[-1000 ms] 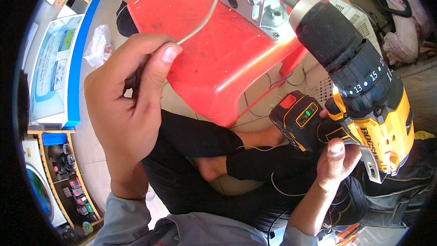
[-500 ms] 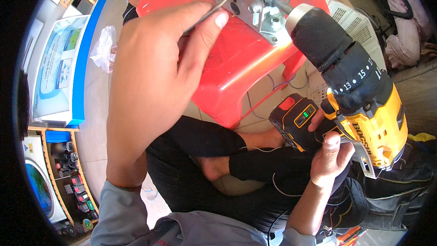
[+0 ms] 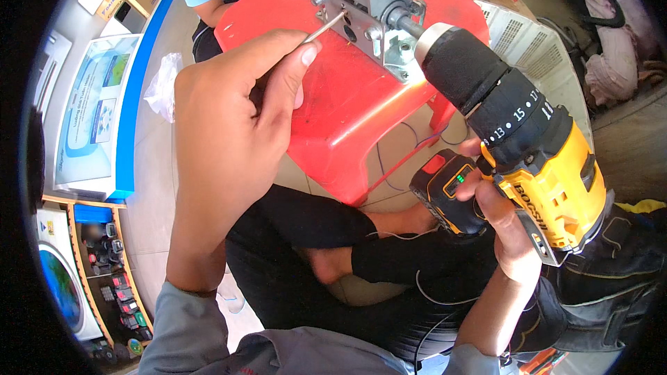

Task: The person sits on the floor and assembles a lock onto a red plastic stool. They strip and twist wires, then use a cordless drill to fasten the lock mechanism to the stool.

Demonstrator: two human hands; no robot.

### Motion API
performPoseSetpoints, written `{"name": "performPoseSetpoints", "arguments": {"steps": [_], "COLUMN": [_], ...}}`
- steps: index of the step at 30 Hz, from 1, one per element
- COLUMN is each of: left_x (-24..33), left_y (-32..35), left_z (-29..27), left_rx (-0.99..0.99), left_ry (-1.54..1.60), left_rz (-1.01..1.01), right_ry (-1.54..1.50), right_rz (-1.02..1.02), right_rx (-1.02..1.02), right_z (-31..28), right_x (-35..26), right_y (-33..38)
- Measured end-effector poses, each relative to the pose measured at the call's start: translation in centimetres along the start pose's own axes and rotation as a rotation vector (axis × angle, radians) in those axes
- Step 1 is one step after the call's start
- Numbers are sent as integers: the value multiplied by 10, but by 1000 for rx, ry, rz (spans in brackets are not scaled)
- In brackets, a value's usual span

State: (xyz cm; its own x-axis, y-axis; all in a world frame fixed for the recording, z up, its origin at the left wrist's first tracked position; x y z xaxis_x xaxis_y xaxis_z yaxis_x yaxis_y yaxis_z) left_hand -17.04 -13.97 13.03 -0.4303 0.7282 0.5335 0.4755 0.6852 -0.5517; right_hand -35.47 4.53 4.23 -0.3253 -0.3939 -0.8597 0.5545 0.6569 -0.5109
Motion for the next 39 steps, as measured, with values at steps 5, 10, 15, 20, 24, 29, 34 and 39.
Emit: {"name": "performPoseSetpoints", "arguments": {"steps": [5,10,15,20,24,29,34,39], "left_x": [2,8,14,19,10,5,10,18], "left_y": [-1,0,-6,2,-5,-6,-4,-2], "left_z": [6,16,13,22,20,22,18,14], "left_rx": [-30,-134,-53,-56,47,26,128,78], "left_ry": [-146,-304,-257,-328,-219,-159,-54,-181], "left_rz": [-40,-113,-71,-62,-133,-103,-107,-78], "right_ry": [56,59,51,-15,-3,49,163,215], "right_rz": [31,38,63,114,132,125,103,37], "right_rx": [53,113,78,20,-29,-28,29,62], "right_z": [6,7,10,10,13,13,10,6], "right_x": [4,7,5,1,3,4,2,-1], "right_y": [1,6,6,6,3,3,2,-4]}}
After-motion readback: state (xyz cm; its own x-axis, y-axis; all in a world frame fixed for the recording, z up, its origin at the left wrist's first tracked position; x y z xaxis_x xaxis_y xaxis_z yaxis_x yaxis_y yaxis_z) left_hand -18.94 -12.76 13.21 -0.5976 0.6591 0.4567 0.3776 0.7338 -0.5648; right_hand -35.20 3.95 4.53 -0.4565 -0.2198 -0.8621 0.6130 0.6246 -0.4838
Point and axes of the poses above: each hand's wrist, its own y-axis away from the middle knuckle, its own z-axis out of the palm, x = y × z, the point moved 7 cm from there along -y, towards the middle knuckle, and after that the axes turned 15 degrees about -z, right-handed, at the moved point
